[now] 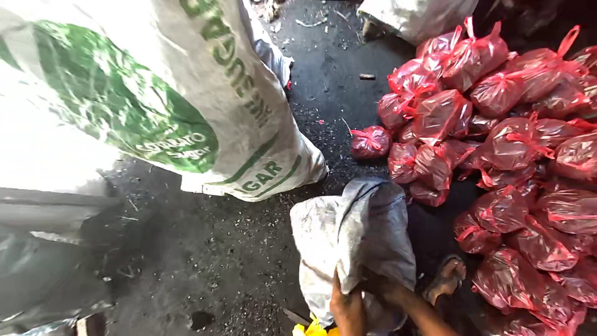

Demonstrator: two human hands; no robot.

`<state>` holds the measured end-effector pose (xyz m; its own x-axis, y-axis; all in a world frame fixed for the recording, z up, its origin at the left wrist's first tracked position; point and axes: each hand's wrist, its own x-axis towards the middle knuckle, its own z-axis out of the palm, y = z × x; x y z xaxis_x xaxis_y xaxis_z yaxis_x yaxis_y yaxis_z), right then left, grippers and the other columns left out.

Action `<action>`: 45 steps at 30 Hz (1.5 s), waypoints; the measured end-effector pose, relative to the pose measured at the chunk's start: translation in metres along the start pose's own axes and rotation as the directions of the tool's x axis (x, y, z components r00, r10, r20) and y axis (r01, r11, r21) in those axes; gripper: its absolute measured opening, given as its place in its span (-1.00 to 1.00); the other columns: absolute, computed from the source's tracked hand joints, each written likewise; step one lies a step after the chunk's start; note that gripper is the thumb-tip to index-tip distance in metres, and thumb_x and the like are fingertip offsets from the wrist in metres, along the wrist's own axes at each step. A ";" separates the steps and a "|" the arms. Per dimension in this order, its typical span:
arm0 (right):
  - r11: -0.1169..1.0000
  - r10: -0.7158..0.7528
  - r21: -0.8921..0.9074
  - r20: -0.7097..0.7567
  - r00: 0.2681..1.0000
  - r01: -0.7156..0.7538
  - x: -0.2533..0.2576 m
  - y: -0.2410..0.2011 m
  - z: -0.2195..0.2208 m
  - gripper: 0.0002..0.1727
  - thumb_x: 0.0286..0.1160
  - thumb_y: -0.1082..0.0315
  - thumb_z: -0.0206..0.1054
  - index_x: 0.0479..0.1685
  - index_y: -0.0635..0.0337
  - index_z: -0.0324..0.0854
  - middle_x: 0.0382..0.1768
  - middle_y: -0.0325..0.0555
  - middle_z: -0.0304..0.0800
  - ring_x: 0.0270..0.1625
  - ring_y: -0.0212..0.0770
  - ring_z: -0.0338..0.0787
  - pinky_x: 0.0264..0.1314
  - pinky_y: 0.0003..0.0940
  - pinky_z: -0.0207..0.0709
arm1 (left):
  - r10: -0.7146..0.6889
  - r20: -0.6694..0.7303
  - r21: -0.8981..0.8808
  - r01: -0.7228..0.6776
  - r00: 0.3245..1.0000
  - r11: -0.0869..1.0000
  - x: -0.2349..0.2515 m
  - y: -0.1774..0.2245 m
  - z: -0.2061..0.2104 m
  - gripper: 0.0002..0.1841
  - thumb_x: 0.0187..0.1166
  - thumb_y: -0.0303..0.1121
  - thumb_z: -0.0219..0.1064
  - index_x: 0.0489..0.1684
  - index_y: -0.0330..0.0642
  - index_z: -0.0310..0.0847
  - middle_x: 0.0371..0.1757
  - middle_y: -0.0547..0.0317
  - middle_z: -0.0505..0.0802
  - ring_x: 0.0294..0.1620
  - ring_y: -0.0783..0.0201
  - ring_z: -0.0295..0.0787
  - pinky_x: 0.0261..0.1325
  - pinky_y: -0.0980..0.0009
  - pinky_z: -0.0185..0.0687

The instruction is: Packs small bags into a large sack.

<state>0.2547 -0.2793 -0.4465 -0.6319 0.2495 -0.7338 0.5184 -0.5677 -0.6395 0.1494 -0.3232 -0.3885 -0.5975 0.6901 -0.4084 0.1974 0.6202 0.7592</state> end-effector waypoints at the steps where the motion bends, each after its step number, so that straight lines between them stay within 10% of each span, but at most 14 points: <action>1: 0.996 0.068 -0.066 0.047 0.997 -0.065 0.013 0.003 -0.003 -0.25 0.84 -0.01 0.08 0.88 0.18 0.04 0.79 0.28 0.19 0.83 0.16 0.22 0.86 0.10 0.01 | -0.019 0.003 0.003 0.019 1.000 1.000 0.005 0.002 -0.010 -0.35 0.34 -0.68 0.37 0.50 -0.75 0.32 0.25 -0.56 0.74 0.32 -0.14 0.74 0.51 0.07 0.52; 4: 0.981 0.162 -0.108 -0.014 0.987 -0.163 0.026 0.018 -0.027 -0.36 0.83 0.04 0.13 0.75 0.22 0.31 0.68 0.35 0.35 0.72 0.24 0.39 0.77 0.18 0.17 | -0.061 -0.019 0.008 0.061 0.998 0.998 0.018 -0.004 -0.009 -0.37 0.36 -0.67 0.35 0.51 -0.70 0.35 0.27 -0.55 0.73 0.33 -0.18 0.72 0.50 0.01 0.51; 7: 0.982 0.131 0.173 -0.370 0.920 -0.071 0.003 0.018 -0.084 -0.56 0.79 0.27 0.17 0.48 0.38 0.51 0.33 0.29 0.68 0.25 0.09 0.78 0.36 0.00 0.64 | -0.160 -0.052 -0.029 0.159 0.986 0.987 0.034 -0.004 0.013 -0.34 0.38 -0.70 0.34 0.57 -0.67 0.29 0.34 -0.58 0.68 0.39 -0.23 0.65 0.54 -0.02 0.44; 10: 0.997 0.064 0.017 -0.761 0.646 -0.078 -0.007 0.032 -0.168 -0.34 0.52 0.28 0.48 0.57 0.40 0.43 0.42 0.42 0.60 0.43 0.29 0.65 0.51 0.18 0.50 | -0.193 -0.066 -0.031 0.191 0.979 0.981 0.045 -0.003 0.049 -0.32 0.41 -0.70 0.35 0.61 -0.65 0.25 0.38 -0.56 0.66 0.45 -0.23 0.62 0.58 0.00 0.41; 14: 0.949 -0.005 -0.134 -0.912 0.411 -0.284 0.018 0.037 -0.276 0.01 0.19 0.23 0.72 0.72 0.31 0.28 0.62 0.57 0.27 0.58 0.53 0.42 0.55 0.37 0.38 | -0.204 -0.101 -0.016 0.203 0.974 0.979 0.058 -0.005 0.106 -0.28 0.37 -0.69 0.37 0.62 -0.68 0.22 0.36 -0.61 0.66 0.43 -0.33 0.64 0.55 -0.08 0.42; 18: 0.881 -0.128 -0.303 -0.892 0.434 -0.364 0.048 0.027 -0.339 -0.32 0.36 0.36 0.58 0.57 0.15 0.53 0.59 0.59 0.26 0.59 0.58 0.36 0.51 0.45 0.36 | -0.225 -0.107 -0.015 0.225 0.968 0.974 0.060 -0.014 0.160 -0.28 0.34 -0.68 0.38 0.60 -0.70 0.23 0.29 -0.60 0.70 0.35 -0.29 0.70 0.50 -0.06 0.48; 23: 0.873 -0.101 -0.336 -0.833 0.544 -0.352 0.039 0.026 -0.358 -0.70 0.55 0.43 0.44 0.15 0.44 0.71 0.46 0.54 0.44 0.48 0.50 0.52 0.44 0.38 0.45 | -0.243 -0.120 0.031 0.248 0.963 0.968 0.054 -0.009 0.188 -0.27 0.32 -0.67 0.40 0.60 -0.68 0.26 0.27 -0.58 0.73 0.31 -0.34 0.72 0.45 -0.16 0.49; 30: 0.925 -0.327 -0.378 -0.744 0.583 0.036 0.006 0.028 -0.190 -0.88 0.34 0.45 0.46 -0.35 0.37 0.81 0.36 0.52 0.57 0.39 0.36 0.65 0.42 0.14 0.59 | -0.240 -0.128 0.010 0.243 0.962 0.970 0.057 0.010 0.173 -0.26 0.33 -0.68 0.38 0.61 -0.71 0.21 0.33 -0.60 0.69 0.39 -0.27 0.68 0.54 -0.02 0.45; 34: 0.942 -0.268 -0.268 -0.233 0.935 0.203 0.026 0.030 -0.174 -0.71 0.60 0.42 0.31 0.14 0.43 0.75 0.47 0.37 0.59 0.49 0.18 0.66 0.57 0.01 0.51 | -0.200 -0.177 -0.086 0.187 0.964 0.979 0.054 0.012 0.144 -0.24 0.25 -0.75 0.37 0.55 -0.85 0.13 0.34 -0.67 0.62 0.40 -0.04 0.66 0.53 0.30 0.47; 39: 0.897 -0.010 -0.313 -0.720 0.694 -0.312 0.089 0.024 -0.278 -0.39 0.62 0.36 0.37 0.67 0.23 0.39 0.46 0.52 0.48 0.39 0.49 0.63 0.38 0.37 0.51 | -0.216 -0.212 -0.087 0.202 0.953 0.976 0.052 -0.015 0.119 -0.23 0.21 -0.76 0.35 0.52 -0.89 0.10 0.32 -0.68 0.61 0.37 0.05 0.64 0.51 0.38 0.45; 41: 0.824 0.027 -0.392 -0.694 0.719 -0.409 0.108 0.025 -0.305 -0.32 0.66 0.37 0.34 0.78 0.07 0.27 0.44 0.48 0.51 0.37 0.48 0.65 0.33 0.40 0.53 | -0.232 -0.212 -0.079 0.220 0.949 0.972 0.052 -0.025 0.120 -0.24 0.22 -0.76 0.35 0.52 -0.89 0.12 0.32 -0.67 0.62 0.37 0.07 0.64 0.49 0.40 0.45; 45: 0.825 -0.027 -0.438 -0.661 0.750 -0.357 0.113 0.023 -0.316 -0.65 0.81 0.37 0.13 0.34 0.38 0.65 0.28 0.43 0.70 0.36 0.41 0.69 0.40 0.39 0.47 | -0.175 -0.227 -0.042 0.169 0.958 0.985 0.047 -0.043 0.132 -0.31 0.26 -0.74 0.35 0.49 -0.84 0.25 0.29 -0.60 0.68 0.35 0.09 0.71 0.50 0.38 0.48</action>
<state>0.3770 -0.0164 -0.6167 -0.1070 0.7214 -0.6842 0.9056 -0.2134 -0.3666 0.2159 -0.2680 -0.5070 -0.7831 0.4685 -0.4090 0.0604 0.7119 0.6996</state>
